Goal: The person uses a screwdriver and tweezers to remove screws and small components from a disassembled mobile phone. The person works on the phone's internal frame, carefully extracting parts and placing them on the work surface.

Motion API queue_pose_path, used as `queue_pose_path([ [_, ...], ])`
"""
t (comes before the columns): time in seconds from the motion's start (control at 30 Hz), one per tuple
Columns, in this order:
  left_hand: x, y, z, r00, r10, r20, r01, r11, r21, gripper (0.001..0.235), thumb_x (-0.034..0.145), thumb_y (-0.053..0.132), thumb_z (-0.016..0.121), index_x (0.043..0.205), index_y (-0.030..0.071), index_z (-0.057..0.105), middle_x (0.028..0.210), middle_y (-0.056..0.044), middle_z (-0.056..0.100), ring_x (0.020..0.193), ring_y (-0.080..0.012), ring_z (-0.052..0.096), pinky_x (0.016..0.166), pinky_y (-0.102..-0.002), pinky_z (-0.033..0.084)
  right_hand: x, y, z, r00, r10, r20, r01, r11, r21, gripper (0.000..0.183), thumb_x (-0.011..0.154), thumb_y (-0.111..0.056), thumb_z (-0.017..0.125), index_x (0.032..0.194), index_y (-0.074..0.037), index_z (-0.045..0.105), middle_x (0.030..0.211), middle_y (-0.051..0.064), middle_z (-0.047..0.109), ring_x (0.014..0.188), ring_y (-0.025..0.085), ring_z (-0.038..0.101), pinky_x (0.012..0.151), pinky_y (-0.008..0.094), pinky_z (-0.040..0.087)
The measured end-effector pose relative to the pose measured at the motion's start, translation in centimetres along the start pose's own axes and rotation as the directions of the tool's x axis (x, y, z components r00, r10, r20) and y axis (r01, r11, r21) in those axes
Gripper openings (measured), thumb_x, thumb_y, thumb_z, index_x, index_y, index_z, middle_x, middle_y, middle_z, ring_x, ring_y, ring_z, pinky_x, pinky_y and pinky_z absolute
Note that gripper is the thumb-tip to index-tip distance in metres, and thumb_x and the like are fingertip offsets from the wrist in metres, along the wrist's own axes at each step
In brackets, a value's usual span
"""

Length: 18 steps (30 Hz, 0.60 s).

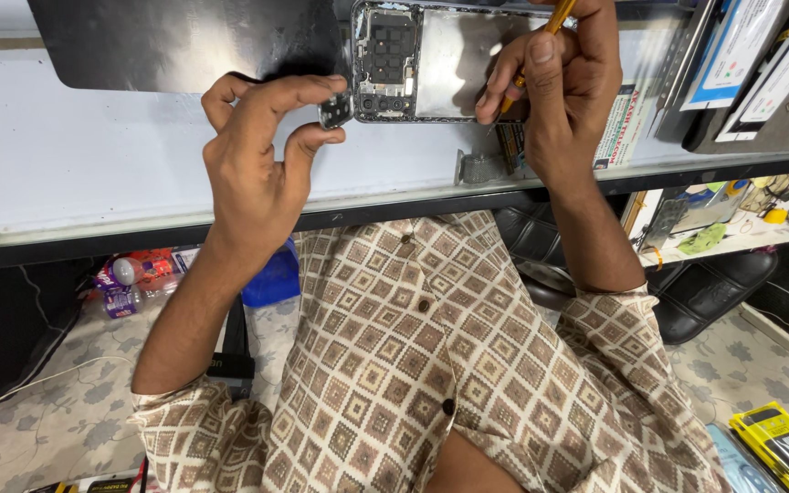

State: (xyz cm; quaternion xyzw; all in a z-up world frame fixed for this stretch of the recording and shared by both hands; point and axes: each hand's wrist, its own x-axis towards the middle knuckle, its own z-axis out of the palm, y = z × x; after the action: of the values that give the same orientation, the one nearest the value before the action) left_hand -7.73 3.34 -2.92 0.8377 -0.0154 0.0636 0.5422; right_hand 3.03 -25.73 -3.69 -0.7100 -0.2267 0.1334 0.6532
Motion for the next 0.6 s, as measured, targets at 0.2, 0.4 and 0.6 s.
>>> queue_pose_path([
  [0.2,0.7,0.4,-0.2,0.992,-0.091,-0.083,0.064,0.958,-0.280,0.025,0.107,-0.002,0.068,0.129,0.000,0.058,0.126,-0.011,0.068,0.122,-0.0194,0.068,0.103,-0.031,0.058,-0.3,-0.2,0.0,0.999,0.045,-0.002,-0.045,0.999,0.008,0.025,0.126,-0.019,0.043,0.146,-0.004,0.039,0.084,0.017,0.066,0.066,0.021,0.071,0.060,0.026,0.060],
  [0.4,1.6,0.8,-0.9,0.994,0.027,-0.104,-0.033,0.998,-0.061,0.023,0.109,-0.002,0.074,0.130,0.000,0.063,0.118,-0.012,0.070,0.106,-0.0179,0.070,0.094,-0.028,0.058,-0.1,-0.2,0.0,0.999,0.045,0.002,-0.045,0.999,0.012,0.020,0.127,-0.018,0.043,0.141,-0.004,0.043,0.082,0.017,0.066,0.067,0.021,0.072,0.058,0.026,0.059],
  [0.6,2.9,1.2,-1.2,0.995,-0.096,-0.004,0.082,0.869,-0.487,0.026,0.114,0.001,0.066,0.136,-0.007,0.055,0.114,-0.010,0.064,0.096,-0.0141,0.073,0.087,-0.025,0.062,-0.2,-0.4,0.2,0.999,0.038,-0.005,-0.038,0.999,-0.004,0.021,0.126,-0.018,0.043,0.141,-0.003,0.041,0.085,0.017,0.066,0.069,0.021,0.072,0.060,0.026,0.060],
])
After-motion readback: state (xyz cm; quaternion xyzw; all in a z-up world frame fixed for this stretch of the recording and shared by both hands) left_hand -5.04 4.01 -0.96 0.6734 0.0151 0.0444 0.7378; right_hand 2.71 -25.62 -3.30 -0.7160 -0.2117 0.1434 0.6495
